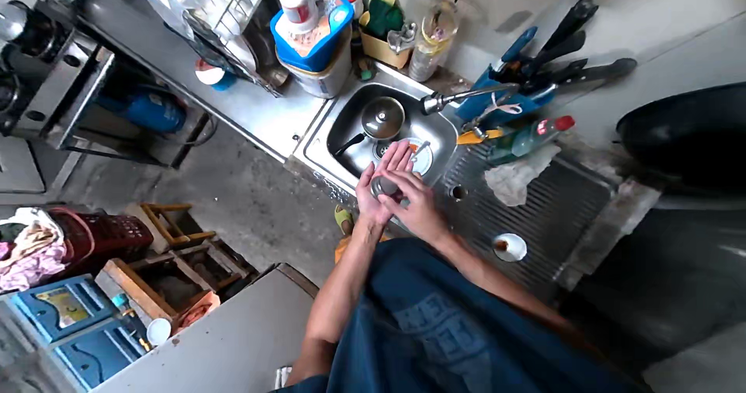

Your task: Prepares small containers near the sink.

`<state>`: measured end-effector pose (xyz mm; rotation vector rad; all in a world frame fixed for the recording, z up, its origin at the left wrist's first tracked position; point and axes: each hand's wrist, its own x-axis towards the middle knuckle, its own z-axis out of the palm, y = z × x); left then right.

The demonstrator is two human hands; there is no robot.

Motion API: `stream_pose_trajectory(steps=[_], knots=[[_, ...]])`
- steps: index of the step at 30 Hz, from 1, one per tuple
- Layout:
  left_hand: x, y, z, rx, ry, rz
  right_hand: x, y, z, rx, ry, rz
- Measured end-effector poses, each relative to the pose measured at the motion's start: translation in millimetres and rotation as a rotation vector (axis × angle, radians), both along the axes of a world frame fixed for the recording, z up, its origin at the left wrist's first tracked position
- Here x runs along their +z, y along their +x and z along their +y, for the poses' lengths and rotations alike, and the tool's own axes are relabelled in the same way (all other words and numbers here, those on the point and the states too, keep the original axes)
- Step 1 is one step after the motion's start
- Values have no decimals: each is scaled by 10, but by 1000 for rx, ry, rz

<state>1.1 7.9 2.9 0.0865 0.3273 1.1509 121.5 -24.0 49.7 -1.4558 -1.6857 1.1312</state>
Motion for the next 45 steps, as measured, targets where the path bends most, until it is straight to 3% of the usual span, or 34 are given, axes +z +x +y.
stream_pose_trajectory(steps=[4,8,11,13,15,17,19,25,29,32,37,40,42,45], knots=[[-20,8,80,16,-60,-89,467,140,157,-166,-158,-62],[39,-18,71,60,-84,-179,877,385,276,-106,482,-7],[29,-39,80,57,-17,-206,1237,454,158,-178,774,-102],[34,-33,78,51,8,-187,1125,394,34,-251,877,-166],[104,-30,48,37,34,-98,499,193,-54,-228,816,-208],[161,-23,-50,11,11,115,-252,-45,-30,-79,669,-194],[14,-17,-109,22,-37,150,-473,-103,-6,48,502,-224],[168,-46,5,42,-75,58,-220,-90,149,-16,437,-105],[187,-16,52,41,-88,92,101,16,222,-60,529,-86],[96,2,91,38,-45,-9,20,47,262,-23,541,-147],[280,-6,30,34,-89,95,72,94,315,-39,556,-206],[123,12,121,29,-77,-39,161,134,325,-78,556,-207],[14,15,146,32,-103,-68,239,176,317,-93,440,-39],[-79,10,130,18,-110,-13,268,273,316,-70,-88,548]])
